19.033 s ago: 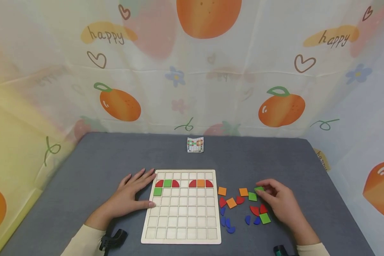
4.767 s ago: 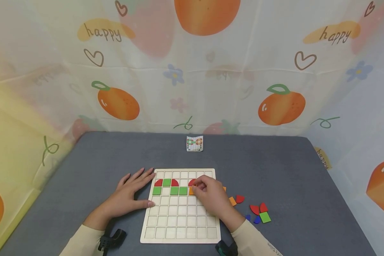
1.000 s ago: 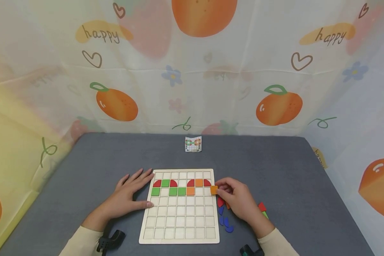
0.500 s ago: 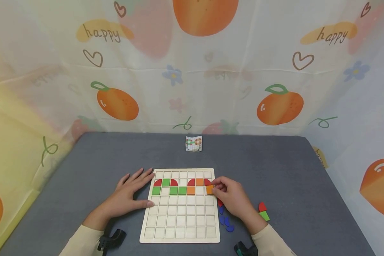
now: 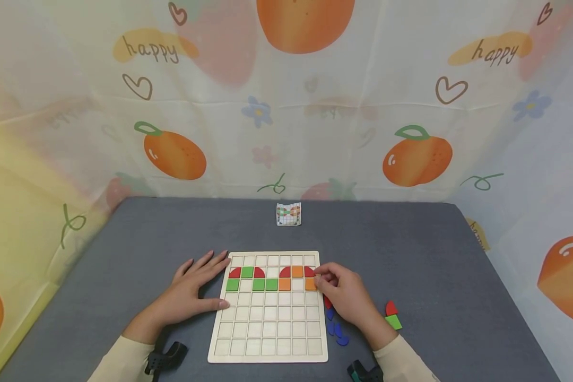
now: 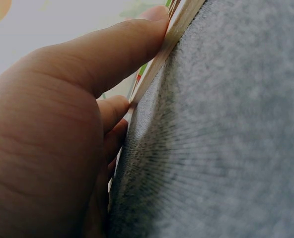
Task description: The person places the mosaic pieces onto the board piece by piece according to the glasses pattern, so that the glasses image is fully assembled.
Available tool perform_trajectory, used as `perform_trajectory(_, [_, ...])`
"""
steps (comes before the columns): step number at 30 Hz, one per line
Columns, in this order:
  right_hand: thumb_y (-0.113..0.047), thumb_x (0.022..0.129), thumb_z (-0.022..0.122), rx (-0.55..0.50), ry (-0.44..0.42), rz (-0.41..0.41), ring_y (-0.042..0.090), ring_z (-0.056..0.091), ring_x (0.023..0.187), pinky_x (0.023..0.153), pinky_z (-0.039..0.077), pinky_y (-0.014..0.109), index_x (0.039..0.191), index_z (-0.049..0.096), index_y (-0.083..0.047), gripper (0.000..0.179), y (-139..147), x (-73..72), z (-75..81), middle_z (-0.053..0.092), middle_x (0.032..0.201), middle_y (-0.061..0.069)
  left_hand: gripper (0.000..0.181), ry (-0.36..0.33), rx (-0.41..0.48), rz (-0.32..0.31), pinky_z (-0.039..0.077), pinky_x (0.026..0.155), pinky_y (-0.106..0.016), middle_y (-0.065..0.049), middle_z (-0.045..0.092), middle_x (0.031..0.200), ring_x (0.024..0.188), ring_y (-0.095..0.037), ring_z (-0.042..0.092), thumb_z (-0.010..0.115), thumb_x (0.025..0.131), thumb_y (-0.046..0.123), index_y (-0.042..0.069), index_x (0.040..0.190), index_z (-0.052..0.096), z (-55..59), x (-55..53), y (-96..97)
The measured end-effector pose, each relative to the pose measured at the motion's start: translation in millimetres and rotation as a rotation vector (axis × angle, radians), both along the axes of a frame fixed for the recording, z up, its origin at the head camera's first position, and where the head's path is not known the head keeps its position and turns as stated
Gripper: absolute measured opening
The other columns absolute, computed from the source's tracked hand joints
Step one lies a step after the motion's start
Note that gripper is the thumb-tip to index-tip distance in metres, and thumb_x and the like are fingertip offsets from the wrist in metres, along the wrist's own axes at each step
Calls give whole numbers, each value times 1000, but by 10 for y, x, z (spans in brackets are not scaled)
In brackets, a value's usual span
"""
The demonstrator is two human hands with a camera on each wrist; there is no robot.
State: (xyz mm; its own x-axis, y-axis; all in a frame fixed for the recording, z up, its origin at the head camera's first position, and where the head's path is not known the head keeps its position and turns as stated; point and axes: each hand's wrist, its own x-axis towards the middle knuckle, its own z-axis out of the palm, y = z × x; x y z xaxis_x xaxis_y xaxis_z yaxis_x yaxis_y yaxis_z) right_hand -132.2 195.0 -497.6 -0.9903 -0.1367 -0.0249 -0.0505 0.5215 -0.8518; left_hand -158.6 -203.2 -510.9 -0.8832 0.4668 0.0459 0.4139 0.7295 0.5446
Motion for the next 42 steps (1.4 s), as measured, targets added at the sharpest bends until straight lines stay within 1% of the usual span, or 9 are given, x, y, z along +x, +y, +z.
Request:
perform_trajectory(12, [-21,107,75,-65,2,12,17,67,86,77,55,32,124,77,-7,22,26,-2,-26,73,99,-1,105,-5,-4,5,1,123,-70,1,32,176,164,-34,17,82,87,70,20,170,43,-3,-2,-7])
perform_trajectory(14, [-24,107,74,-90,-7,17,19,66,80,71,55,33,126,76,-7,25,48,-2,-28,73,101,0,105,-6,-3,1,1,123,-70,1,32,176,164,-34,17,82,87,70,20,170,43,-2,-2,-9])
perform_trajectory(19, [-31,112,68,-181,-13,34,23,70,89,77,59,35,133,72,-5,34,118,15,-3,74,111,6,104,-5,2,-4,1,123,-71,2,31,176,164,-34,17,82,87,70,21,170,42,-4,-4,-13])
perform_trajectory(21, [-31,114,64,-204,0,40,25,70,101,86,59,37,134,71,-4,35,144,26,17,74,114,8,104,-4,-1,-3,1,123,-70,2,31,176,164,-34,17,81,87,70,21,170,42,-8,-5,-13])
perform_trajectory(24, [-28,116,58,-222,19,46,29,70,104,88,59,39,136,70,-2,35,192,49,48,74,115,10,104,-3,-5,-1,1,123,-70,3,31,176,164,-33,17,81,87,71,22,170,42,-12,-7,-11])
perform_trajectory(28, [-25,115,59,-196,37,50,27,70,106,90,59,36,138,68,-2,34,284,80,49,74,116,9,104,-3,0,-1,1,123,-70,2,31,176,164,-33,17,82,87,70,22,170,43,-11,-8,-9])
perform_trajectory(33, [-23,107,75,-118,55,70,22,70,100,83,59,33,138,68,-2,38,398,116,-27,71,113,5,104,-5,-2,2,1,123,-70,2,31,176,164,-34,17,82,87,70,21,170,43,-5,-5,-10])
perform_trajectory(36, [-22,101,82,-86,70,98,23,68,102,85,58,33,138,69,-4,43,432,123,-69,70,114,4,104,-5,-3,7,1,123,-70,2,32,176,164,-34,17,82,87,70,21,170,43,-7,-5,-11])
perform_trajectory(42, [-28,94,91,78,133,143,17,63,106,85,54,33,127,77,-15,38,439,114,-119,67,116,-7,105,0,-1,7,1,123,-70,2,32,176,164,-34,18,82,86,71,21,170,44,-8,-6,-10])
